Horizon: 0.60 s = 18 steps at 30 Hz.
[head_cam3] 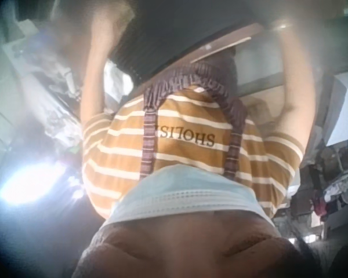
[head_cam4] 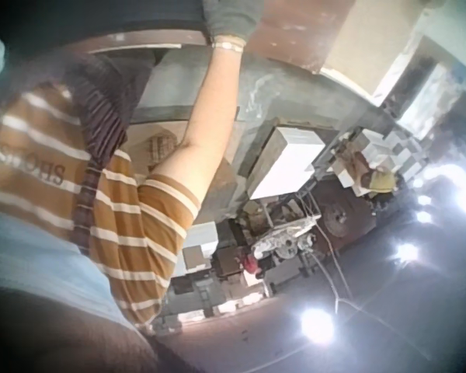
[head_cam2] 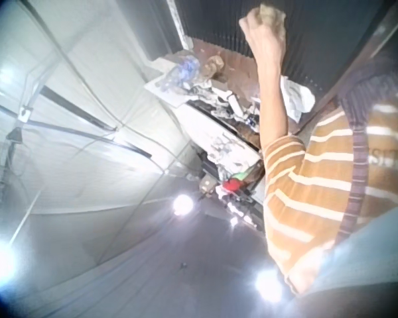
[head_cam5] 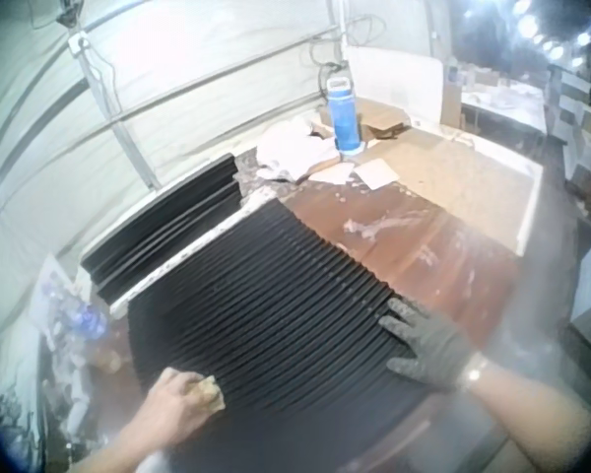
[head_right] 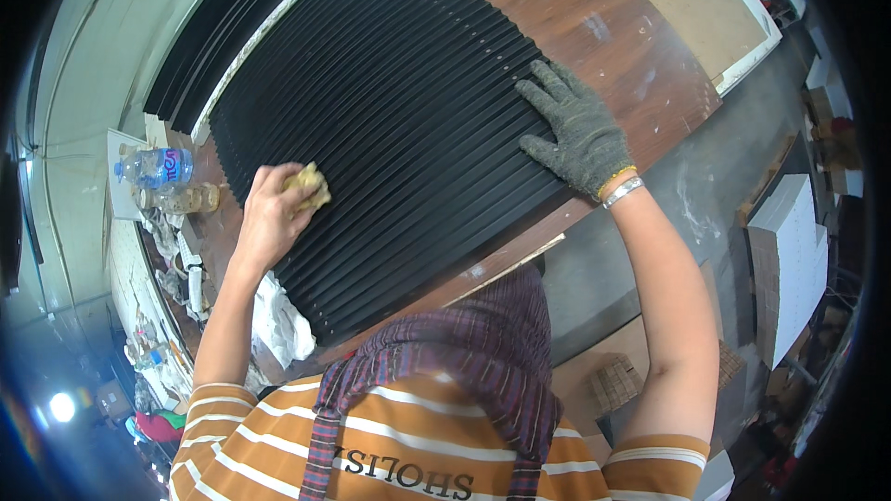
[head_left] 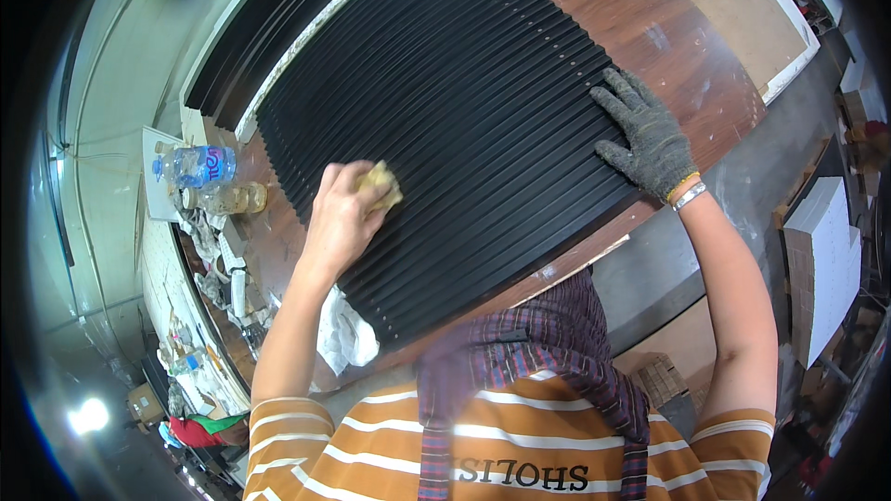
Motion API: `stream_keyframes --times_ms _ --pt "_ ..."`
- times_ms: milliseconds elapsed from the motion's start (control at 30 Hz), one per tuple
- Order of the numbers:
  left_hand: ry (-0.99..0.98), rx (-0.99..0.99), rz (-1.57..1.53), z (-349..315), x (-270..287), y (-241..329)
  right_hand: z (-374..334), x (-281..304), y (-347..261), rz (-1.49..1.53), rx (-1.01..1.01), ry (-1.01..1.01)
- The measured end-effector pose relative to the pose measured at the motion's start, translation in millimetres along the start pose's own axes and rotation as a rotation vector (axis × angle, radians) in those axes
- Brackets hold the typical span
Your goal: The person wipes a stack of black slatted panels on a workbench using a sponge and a white cloth. They repeatedly rub the panels and wipe them down, occasionally adjusting their position on the table.
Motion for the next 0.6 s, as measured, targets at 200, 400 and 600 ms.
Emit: stream_keyframes --times_ms 200,400,600 --pt "0.188 -0.311 -0.235 80 -1 105 1 -1 0 -0.032 0.004 -0.025" --pt "-0.221 -0.108 0.107 65 -15 55 0 1 0 0.001 -0.012 -0.003" --pt "0.084 -0.527 -0.199 93 -8 117 -2 -1 3 -0.008 -0.024 -0.007"
Point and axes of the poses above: each hand's wrist, its own z-axis towards the middle knuckle, its own x-axis out of the back of the hand, y = z × x, the point moved 10 cm from there along z, towards the middle knuckle, and after that the axes turned 5 degrees about x, right-handed, at the moved point
